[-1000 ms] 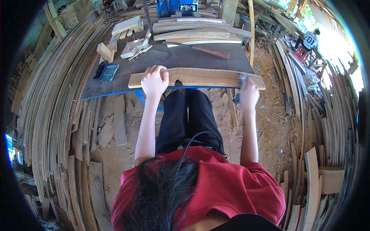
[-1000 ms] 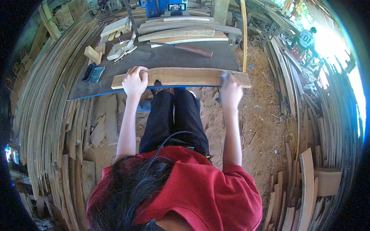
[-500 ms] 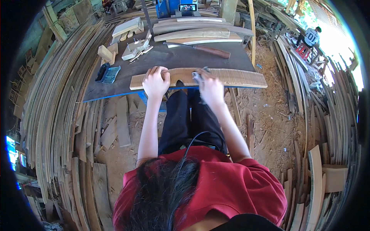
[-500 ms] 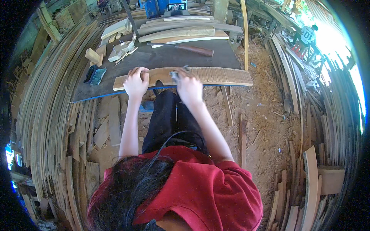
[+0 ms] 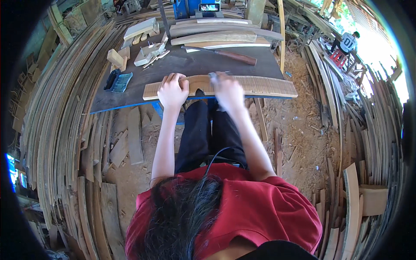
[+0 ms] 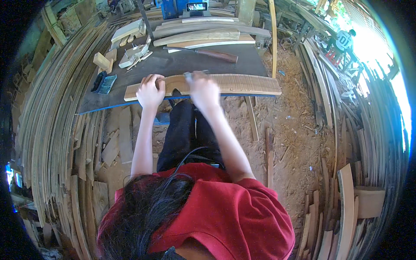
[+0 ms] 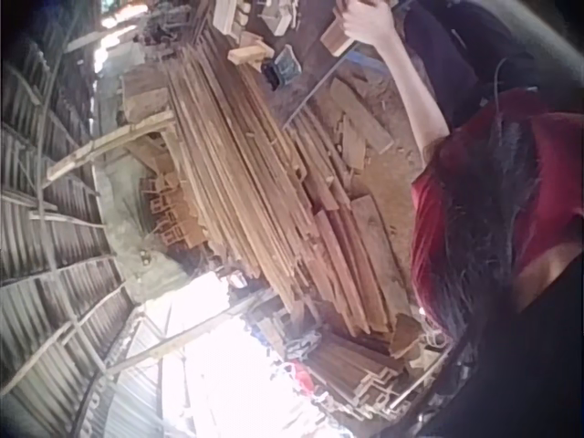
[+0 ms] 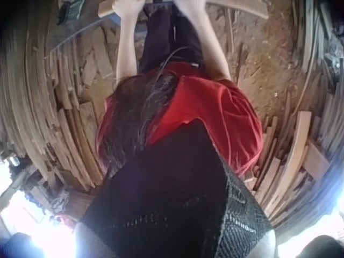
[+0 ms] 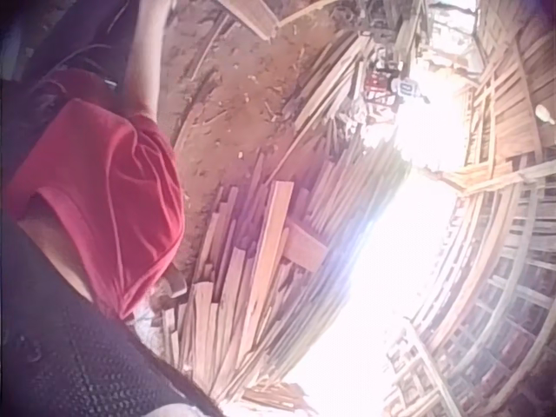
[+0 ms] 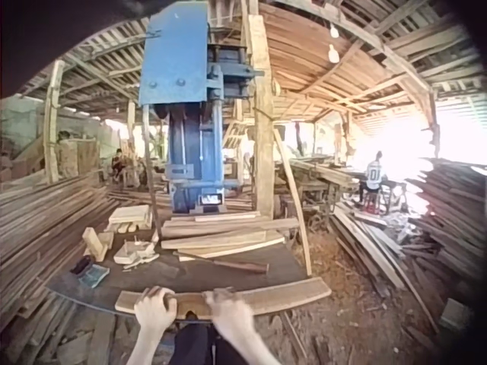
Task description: The person smooths a long wooden plank with a sanding block, then uses a chisel and a wooden mallet to carve and shape the wood on a workbench. The person repeatedly strikes the chisel to remove material from the plank.
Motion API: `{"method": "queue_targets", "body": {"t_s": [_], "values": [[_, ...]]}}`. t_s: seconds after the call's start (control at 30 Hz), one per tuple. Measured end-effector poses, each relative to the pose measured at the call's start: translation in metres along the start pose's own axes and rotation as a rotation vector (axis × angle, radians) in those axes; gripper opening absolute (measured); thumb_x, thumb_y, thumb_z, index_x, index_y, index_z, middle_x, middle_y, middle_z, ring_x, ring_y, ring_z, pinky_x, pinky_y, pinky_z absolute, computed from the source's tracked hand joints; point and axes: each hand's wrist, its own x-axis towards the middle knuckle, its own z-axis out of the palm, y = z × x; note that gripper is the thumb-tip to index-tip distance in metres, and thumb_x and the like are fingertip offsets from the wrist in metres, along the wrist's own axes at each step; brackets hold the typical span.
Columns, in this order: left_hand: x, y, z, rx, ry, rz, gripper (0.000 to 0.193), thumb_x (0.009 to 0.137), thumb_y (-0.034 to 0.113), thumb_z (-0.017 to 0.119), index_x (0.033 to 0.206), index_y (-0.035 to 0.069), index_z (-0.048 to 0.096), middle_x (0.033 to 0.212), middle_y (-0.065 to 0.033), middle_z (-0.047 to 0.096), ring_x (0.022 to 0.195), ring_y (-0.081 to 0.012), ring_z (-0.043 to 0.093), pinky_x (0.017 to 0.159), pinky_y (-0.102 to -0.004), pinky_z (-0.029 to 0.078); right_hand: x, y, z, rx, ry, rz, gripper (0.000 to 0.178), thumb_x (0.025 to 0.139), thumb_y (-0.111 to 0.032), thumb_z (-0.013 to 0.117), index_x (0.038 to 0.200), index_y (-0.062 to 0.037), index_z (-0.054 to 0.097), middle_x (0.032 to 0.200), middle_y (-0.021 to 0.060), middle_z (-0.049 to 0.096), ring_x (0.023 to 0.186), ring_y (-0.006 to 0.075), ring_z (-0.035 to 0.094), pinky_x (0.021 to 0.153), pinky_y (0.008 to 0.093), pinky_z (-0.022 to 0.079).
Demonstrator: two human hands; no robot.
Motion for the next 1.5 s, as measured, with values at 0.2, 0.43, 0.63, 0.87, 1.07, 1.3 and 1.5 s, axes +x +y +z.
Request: {"method": "queue_targets", "body": {"t_s": [0.2,0.43,0.63,0.87,1.07,1.3,1.5], "values": [[-0.001,-0.001,-0.003,-0.031,-0.014,0.007,0.008,0.071,0.014,0.054,0.069,0.014,0.062,0.073,-0.0004,0.062,0.071,-0.0209,0.061,0.060,-0.0355,0.051,-0.008,0.004,-0.020,0.044,-0.022,-0.005,0.026,0.087,-0.025,0.053,0.103,-0.0059,0.061,0.095,0.0133,0.065,0.087,0.0307,0.063,0.077,0.0396,0.051],[-0.002,0.003,-0.002,-0.046,-0.042,-0.026,0.010,0.074,0.017,0.054,0.074,0.016,0.064,0.076,0.0005,0.063,0.074,-0.0209,0.061,0.063,-0.0362,0.050,-0.002,0.122,-0.087,-0.341,0.057,0.403,0.030,0.088,-0.024,0.047,0.109,-0.0069,0.060,0.099,0.0187,0.064,0.087,0.0330,0.064,0.074,0.0437,0.051],[-0.001,0.003,-0.003,-0.019,-0.020,-0.011,0.008,0.072,0.015,0.055,0.069,0.015,0.062,0.073,0.0004,0.062,0.071,-0.0205,0.061,0.060,-0.0347,0.050,-0.003,0.011,-0.008,-0.083,0.054,-0.009,0.028,0.088,-0.026,0.050,0.101,-0.0061,0.064,0.101,0.0139,0.065,0.090,0.0276,0.064,0.081,0.0393,0.050],[-0.001,0.000,-0.004,-0.038,-0.013,0.001,0.009,0.073,0.014,0.054,0.070,0.015,0.063,0.073,0.0006,0.063,0.071,-0.0201,0.061,0.061,-0.0345,0.051,-0.015,0.033,-0.025,-0.062,0.059,-0.031,0.023,0.087,-0.023,0.050,0.102,-0.0082,0.060,0.093,0.0140,0.065,0.083,0.0306,0.064,0.074,0.0400,0.052],[-0.003,0.001,-0.003,-0.028,-0.008,0.006,0.007,0.073,0.015,0.055,0.071,0.015,0.063,0.074,0.0009,0.062,0.071,-0.0197,0.061,0.060,-0.0341,0.051,-0.021,0.141,-0.107,-0.325,0.070,0.301,0.032,0.088,-0.023,0.048,0.109,-0.0049,0.062,0.104,0.0145,0.064,0.090,0.0305,0.064,0.077,0.0414,0.054],[-0.002,0.002,-0.001,-0.035,-0.001,0.006,0.007,0.073,0.016,0.056,0.071,0.015,0.062,0.073,0.0011,0.062,0.070,-0.0196,0.061,0.059,-0.0338,0.050,-0.021,0.131,-0.065,-0.347,0.292,0.154,0.029,0.087,-0.023,0.050,0.101,-0.0014,0.063,0.097,0.0181,0.065,0.091,0.0352,0.062,0.083,0.0427,0.049],[-0.002,0.001,-0.002,-0.027,-0.021,0.008,0.008,0.074,0.016,0.056,0.071,0.015,0.063,0.072,0.0008,0.061,0.069,-0.0197,0.060,0.058,-0.0342,0.050,-0.025,0.057,-0.033,-0.066,0.178,-0.149,0.026,0.085,-0.019,0.053,0.102,-0.0015,0.064,0.109,0.0130,0.063,0.104,0.0267,0.060,0.093,0.0376,0.044]]}}
